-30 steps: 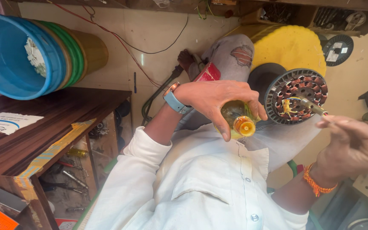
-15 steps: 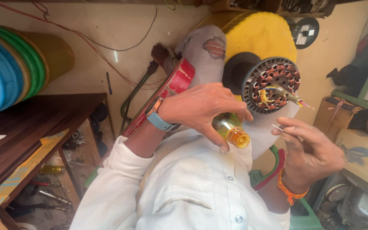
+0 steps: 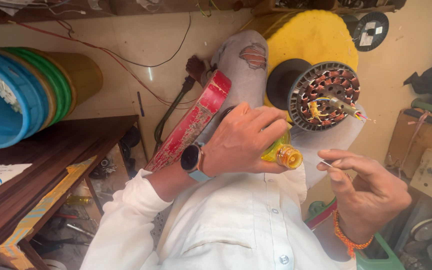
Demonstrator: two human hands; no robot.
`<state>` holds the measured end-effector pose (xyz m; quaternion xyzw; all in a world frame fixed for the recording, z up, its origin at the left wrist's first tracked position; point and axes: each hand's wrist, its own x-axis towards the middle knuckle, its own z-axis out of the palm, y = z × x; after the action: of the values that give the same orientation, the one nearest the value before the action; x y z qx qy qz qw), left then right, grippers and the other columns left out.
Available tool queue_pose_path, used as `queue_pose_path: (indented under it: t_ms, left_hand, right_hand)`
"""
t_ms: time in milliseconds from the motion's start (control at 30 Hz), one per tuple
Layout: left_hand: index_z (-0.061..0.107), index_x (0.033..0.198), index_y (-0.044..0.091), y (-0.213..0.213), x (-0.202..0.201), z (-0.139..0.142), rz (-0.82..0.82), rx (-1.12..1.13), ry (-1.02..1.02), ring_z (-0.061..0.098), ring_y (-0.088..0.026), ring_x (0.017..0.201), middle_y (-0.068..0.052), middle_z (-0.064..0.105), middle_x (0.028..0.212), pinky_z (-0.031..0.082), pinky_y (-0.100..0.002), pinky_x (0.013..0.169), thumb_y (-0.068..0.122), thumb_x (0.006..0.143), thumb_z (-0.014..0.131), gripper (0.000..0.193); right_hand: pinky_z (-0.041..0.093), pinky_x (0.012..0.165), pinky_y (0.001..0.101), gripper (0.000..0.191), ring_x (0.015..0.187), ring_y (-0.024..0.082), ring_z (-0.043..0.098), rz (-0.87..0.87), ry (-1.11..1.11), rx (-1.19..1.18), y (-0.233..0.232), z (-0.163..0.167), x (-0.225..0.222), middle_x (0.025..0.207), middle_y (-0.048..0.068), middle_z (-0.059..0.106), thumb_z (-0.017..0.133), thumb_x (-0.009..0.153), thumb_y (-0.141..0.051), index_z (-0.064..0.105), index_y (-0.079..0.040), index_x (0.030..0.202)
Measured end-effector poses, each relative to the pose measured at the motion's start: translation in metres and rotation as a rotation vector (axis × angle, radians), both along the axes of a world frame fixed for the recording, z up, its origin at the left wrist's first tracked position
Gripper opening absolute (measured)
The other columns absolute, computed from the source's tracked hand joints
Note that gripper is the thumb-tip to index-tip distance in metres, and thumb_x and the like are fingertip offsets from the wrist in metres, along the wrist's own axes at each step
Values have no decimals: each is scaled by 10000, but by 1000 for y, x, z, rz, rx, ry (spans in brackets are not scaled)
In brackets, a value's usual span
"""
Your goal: The person sits on a chair with an electric motor armature resting on their lap and repeatedly pours liquid from a large plastic bottle onto the motor's shaft and winding area. They occasionally reposition the bottle and the motor, and at the end place the bottle on the workbench.
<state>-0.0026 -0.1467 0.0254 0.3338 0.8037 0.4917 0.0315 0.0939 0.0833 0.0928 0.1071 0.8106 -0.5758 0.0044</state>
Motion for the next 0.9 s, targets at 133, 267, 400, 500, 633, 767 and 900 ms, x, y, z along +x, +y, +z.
queue_pose_path:
  t_ms: [133,267,400,500,633,767,900]
  left_hand:
    - [614,1092,51,9,5,-2,-1,-21,10,662,-239,1072,-85,652,1175,450,-392,815,457,788,863,564]
    - [613,1051,45,17,5,-6,-14,-32,-6,658,-254,1042,-91,650,1152,441,-403,802,457,787,875,556]
    - [615,1040,46,18,4,-9,-31,-2,-39,652,-240,1026,-85,646,1157,429,-395,814,455,781,883,554]
    - [624,1037,46,18,4,-9,-37,-2,-58,649,-226,1001,-78,649,1159,406,-391,797,445,769,889,549]
    - [625,1042,43,21,5,-10,-42,-6,-76,647,-216,991,-68,646,1159,392,-388,787,439,761,903,559]
    - [611,1033,67,25,5,-10,-46,20,-106,644,-203,1071,-45,637,1173,394,-389,826,436,758,918,553]
    - [595,1190,100,20,11,-6,-68,-92,-143,574,-274,1203,-75,583,1303,407,-438,948,433,732,920,653]
  right_hand:
    - [638,841,330,284,898,235,750,-8,-9,6,-2,-1,3,1050,267,725,759,1033,-139,641,119,1023]
    - [632,865,335,279,925,244,764,30,-49,56,2,4,4,1060,251,732,756,1000,-149,640,105,988]
    - [621,873,317,234,960,249,778,79,-79,110,6,6,0,1080,237,739,752,975,-129,637,74,992]
    - [610,876,309,218,969,248,777,92,-81,113,6,4,-4,1082,233,740,751,952,-113,633,67,987]
    - [617,851,323,197,986,261,785,116,-114,154,5,4,-7,1116,240,748,751,917,-91,635,66,944]
    - [619,878,344,184,1005,271,788,118,-153,184,7,7,-7,1099,242,757,755,900,-73,639,69,921]
    - [622,874,334,179,995,275,772,63,-113,89,10,3,-6,1129,272,731,734,939,-49,631,91,981]
